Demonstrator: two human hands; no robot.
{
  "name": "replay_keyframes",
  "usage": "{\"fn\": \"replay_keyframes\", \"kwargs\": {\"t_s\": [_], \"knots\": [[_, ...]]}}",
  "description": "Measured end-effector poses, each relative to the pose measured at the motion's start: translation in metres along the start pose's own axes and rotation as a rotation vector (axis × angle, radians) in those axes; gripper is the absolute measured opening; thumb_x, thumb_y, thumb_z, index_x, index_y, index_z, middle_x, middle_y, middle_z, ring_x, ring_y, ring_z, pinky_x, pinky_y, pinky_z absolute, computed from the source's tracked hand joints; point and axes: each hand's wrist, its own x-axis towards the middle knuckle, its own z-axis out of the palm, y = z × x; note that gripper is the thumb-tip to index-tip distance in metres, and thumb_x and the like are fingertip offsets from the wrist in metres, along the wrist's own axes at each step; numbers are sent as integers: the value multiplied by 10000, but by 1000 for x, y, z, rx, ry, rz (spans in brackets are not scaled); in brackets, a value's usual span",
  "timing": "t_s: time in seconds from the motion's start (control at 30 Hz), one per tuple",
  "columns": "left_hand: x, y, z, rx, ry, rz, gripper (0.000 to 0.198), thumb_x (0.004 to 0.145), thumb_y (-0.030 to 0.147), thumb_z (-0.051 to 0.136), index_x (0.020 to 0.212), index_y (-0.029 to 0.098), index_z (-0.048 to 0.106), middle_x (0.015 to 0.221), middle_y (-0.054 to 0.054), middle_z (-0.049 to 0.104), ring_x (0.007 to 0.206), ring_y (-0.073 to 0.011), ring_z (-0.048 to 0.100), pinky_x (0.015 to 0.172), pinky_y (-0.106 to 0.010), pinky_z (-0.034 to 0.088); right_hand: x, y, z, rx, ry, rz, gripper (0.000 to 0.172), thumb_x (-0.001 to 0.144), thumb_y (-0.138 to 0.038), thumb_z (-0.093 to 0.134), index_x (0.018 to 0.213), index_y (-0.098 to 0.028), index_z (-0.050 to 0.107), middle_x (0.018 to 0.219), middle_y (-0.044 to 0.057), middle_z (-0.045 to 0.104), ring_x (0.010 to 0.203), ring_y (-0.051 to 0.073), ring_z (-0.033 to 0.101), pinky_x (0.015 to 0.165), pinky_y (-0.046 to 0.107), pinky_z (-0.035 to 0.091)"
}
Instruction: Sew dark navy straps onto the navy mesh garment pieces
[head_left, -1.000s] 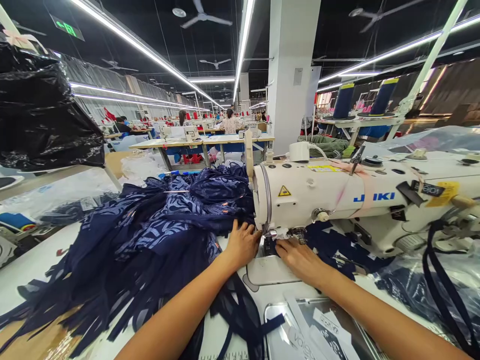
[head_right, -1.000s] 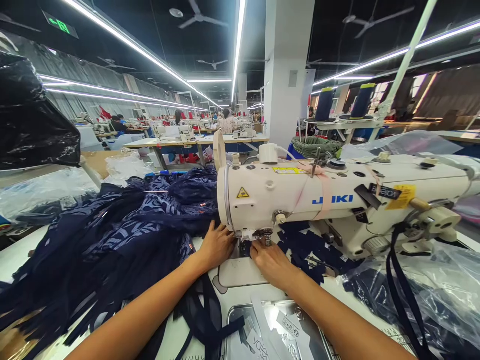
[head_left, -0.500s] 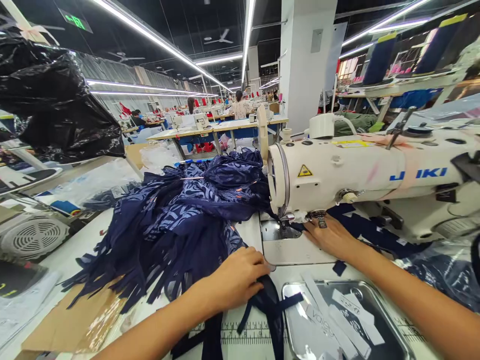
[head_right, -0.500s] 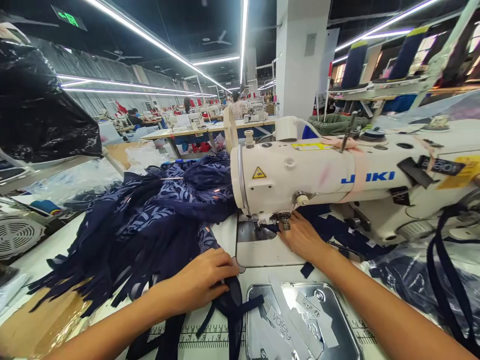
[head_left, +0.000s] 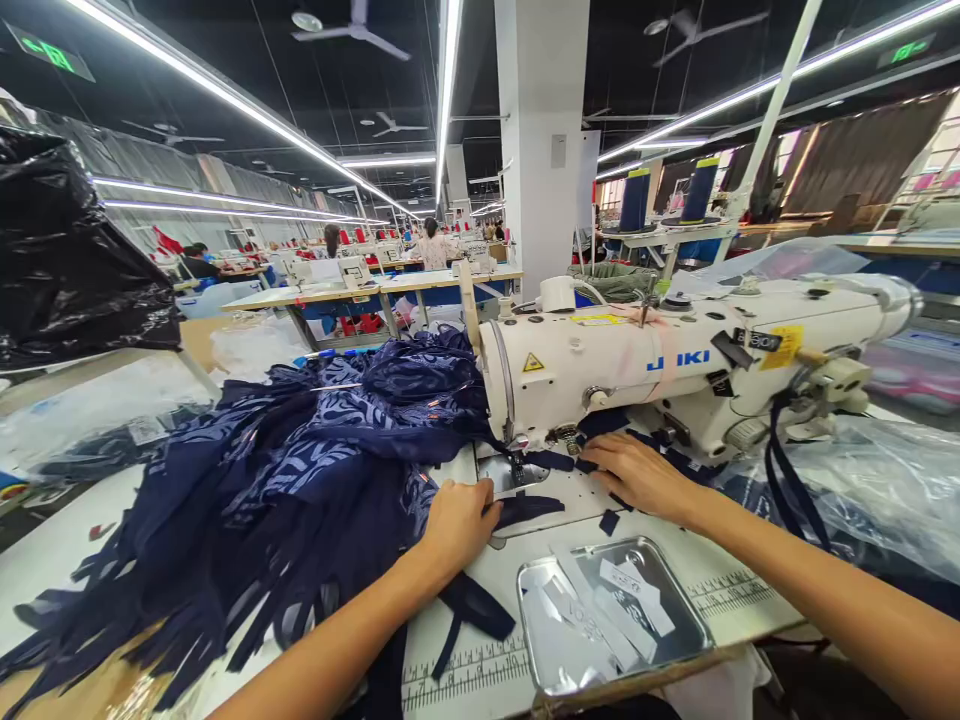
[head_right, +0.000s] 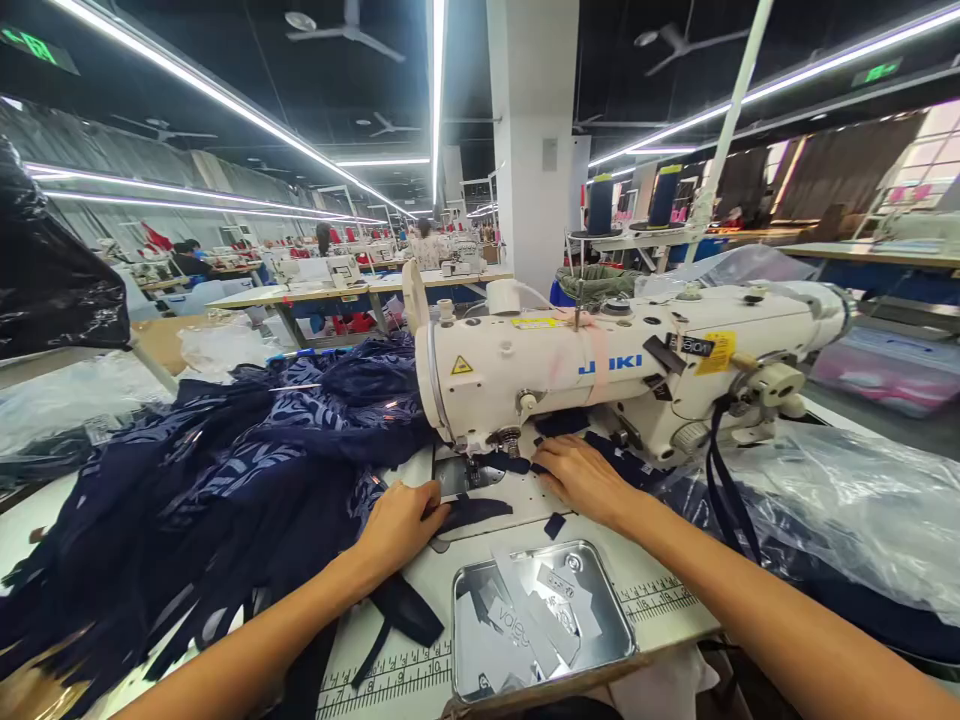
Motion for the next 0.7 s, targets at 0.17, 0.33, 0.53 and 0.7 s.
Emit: {"fn": "replay_keyframes", "kwargs": {"t_s": [0.17,0.33,0.53,0.7], "knots": [[6,0,7,146,49,97,96,821,219,495,776,171,565,654,-38,630,665,-213,572,643,-301,353,-39,-3,-9,79,-11,-90,220,881,-167,403,831,-168,617,840,60,581,794,172,510,738,315,389],[13,-2,10,243,130,331,158,808,51,433,814,152,554,709,-44,612,697,-192,558,690,-328,344,-46,-14,-11,-1,-43,-188,222,875,-117,408,844,-174,620,841,51,588,785,163,486,725,304,361],[15,-6,8,340,181,554,150,844,105,449,799,158,581,884,-77,567,846,-216,504,770,-378,342,-32,-15,-1,-56,-85,-237,186,875,-147,443,773,-170,596,774,31,577,747,159,468,688,293,338],[11,-5,10,431,98,726,178,850,98,427,828,113,603,929,-108,587,888,-223,510,758,-343,373,-17,-24,11,-59,-85,-191,116,835,-159,512,739,-166,577,783,28,576,752,166,486,677,297,338]]}}
